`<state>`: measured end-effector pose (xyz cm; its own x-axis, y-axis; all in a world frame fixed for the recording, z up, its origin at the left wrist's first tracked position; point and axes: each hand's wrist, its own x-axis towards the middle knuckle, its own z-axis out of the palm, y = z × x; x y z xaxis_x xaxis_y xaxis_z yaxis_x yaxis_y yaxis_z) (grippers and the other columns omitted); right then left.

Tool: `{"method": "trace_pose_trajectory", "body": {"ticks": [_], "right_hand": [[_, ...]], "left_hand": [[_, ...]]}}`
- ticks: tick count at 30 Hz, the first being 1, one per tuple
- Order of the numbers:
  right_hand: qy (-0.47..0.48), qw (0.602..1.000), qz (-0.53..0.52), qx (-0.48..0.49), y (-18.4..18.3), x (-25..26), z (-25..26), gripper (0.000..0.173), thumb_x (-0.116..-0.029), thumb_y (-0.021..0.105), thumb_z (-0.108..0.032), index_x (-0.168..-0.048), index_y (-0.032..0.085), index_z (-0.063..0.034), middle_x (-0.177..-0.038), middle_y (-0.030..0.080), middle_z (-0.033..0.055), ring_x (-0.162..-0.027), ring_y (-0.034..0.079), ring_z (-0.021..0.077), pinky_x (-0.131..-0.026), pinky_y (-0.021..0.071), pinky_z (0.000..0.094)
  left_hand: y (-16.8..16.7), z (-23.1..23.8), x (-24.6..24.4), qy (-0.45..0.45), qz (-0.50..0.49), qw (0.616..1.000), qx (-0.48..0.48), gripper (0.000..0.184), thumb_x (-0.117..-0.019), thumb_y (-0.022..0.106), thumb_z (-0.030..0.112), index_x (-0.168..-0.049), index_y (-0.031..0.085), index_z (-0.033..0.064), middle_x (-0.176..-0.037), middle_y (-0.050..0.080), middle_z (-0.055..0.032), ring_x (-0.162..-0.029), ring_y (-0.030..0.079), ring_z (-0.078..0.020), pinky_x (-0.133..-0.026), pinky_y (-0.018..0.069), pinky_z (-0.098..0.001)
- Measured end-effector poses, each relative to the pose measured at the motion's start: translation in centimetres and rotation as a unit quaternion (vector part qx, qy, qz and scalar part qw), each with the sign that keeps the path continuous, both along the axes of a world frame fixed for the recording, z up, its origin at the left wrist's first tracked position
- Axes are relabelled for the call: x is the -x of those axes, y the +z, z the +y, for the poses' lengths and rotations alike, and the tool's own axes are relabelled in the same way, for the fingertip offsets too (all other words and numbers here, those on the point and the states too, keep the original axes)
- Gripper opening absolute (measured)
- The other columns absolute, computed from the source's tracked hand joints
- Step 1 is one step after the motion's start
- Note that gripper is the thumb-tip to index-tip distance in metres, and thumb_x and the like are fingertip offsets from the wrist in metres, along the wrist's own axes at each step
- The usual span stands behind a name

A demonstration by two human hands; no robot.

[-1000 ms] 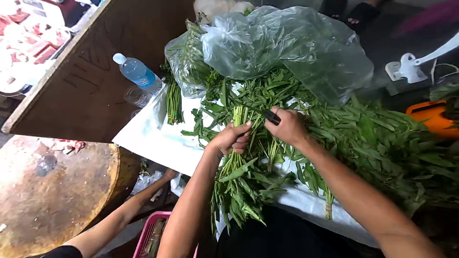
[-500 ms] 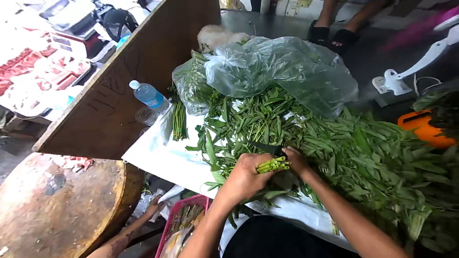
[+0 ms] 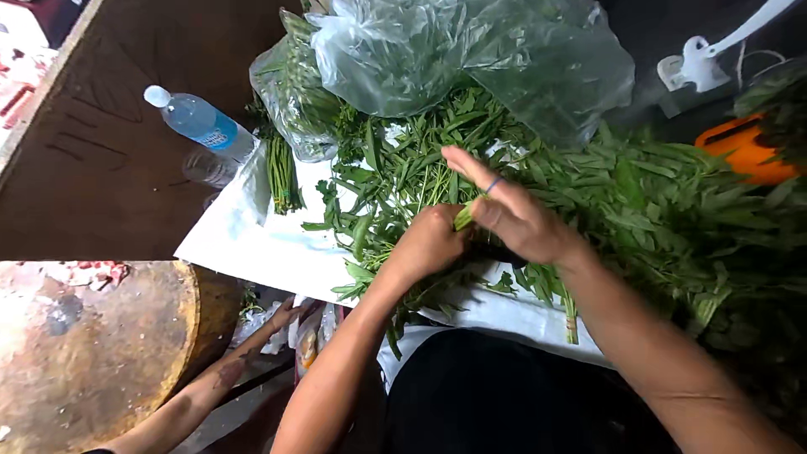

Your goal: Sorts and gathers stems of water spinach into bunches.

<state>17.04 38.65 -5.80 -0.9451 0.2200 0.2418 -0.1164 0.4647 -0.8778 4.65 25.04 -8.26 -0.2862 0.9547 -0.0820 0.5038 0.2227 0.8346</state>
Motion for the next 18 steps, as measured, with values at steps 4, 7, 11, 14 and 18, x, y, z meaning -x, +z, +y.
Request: {"method": "trace_pose_trajectory", "body": {"ticks": [4, 7, 11, 14, 18], "right_hand": [[-0.015, 0.944, 0.076, 0.322, -1.1, -0.1, 1.6, 0.088, -0.1020, 0.016, -0.070, -0.162, 0.024, -0.0066, -0.168, 0.029, 0.0095, -0.149, 0.039, 0.0267, -0.115, 0.0419, 0.0478], [-0.004, 0.920, 0.087, 0.383, -1.6, 0.5, -0.3, 0.092, -0.0999, 0.002, -0.071, -0.160, 0.030, -0.0083, -0.166, 0.032, 0.0094, -0.146, 0.042, 0.0264, -0.113, 0.0438, 0.0462], [0.037, 0.921, 0.096, 0.376, -1.7, 0.5, -1.8, 0.067, -0.1082, 0.016, -0.045, -0.160, 0.029, -0.0049, -0.167, 0.029, 0.0123, -0.150, 0.037, 0.0277, -0.119, 0.0386, 0.0465], [0.059, 0.929, 0.068, 0.360, -2.2, 0.0, 0.8, 0.065, -0.0938, 0.029, -0.009, -0.158, 0.030, -0.0001, -0.156, 0.047, 0.0148, -0.133, 0.057, 0.0280, -0.107, 0.0512, 0.0448], [-0.233, 0.856, 0.107, 0.449, -2.3, 1.3, 2.9, 0.045, -0.1072, 0.020, -0.012, -0.143, 0.047, -0.0050, -0.125, 0.071, 0.0075, -0.081, 0.072, 0.0135, -0.063, 0.0578, 0.0265]], "left_hand": [[0.6, 0.2, 0.4, 0.103, -0.065, 0.992, -0.026, 0.011, -0.0994, 0.068, 0.020, -0.101, 0.072, 0.0101, -0.068, 0.062, -0.0039, -0.051, 0.052, -0.0135, -0.047, 0.0446, -0.0314], [1.9, 0.5, -0.4, 0.127, -0.105, 0.983, -0.082, 0.012, -0.0944, 0.073, 0.014, -0.106, 0.074, 0.0110, -0.077, 0.070, -0.0026, -0.058, 0.060, -0.0111, -0.052, 0.0503, -0.0296], [2.8, 0.3, -0.7, 0.098, -0.127, 0.980, -0.117, 0.003, -0.0912, 0.072, 0.009, -0.094, 0.073, 0.0070, -0.071, 0.066, -0.0012, -0.057, 0.057, -0.0072, -0.051, 0.0465, -0.0242], [7.9, -2.3, -1.8, 0.027, -0.158, 0.987, 0.025, 0.003, -0.0918, 0.068, 0.001, -0.092, 0.069, 0.0040, -0.078, 0.065, 0.0011, -0.069, 0.060, 0.0007, -0.064, 0.0495, -0.0137], [14.0, -0.2, -4.7, 0.139, -0.086, 0.970, 0.178, 0.007, -0.0992, 0.063, 0.005, -0.100, 0.065, -0.0018, -0.085, 0.063, -0.0082, -0.074, 0.061, -0.0058, -0.068, 0.0471, -0.0140]]}}
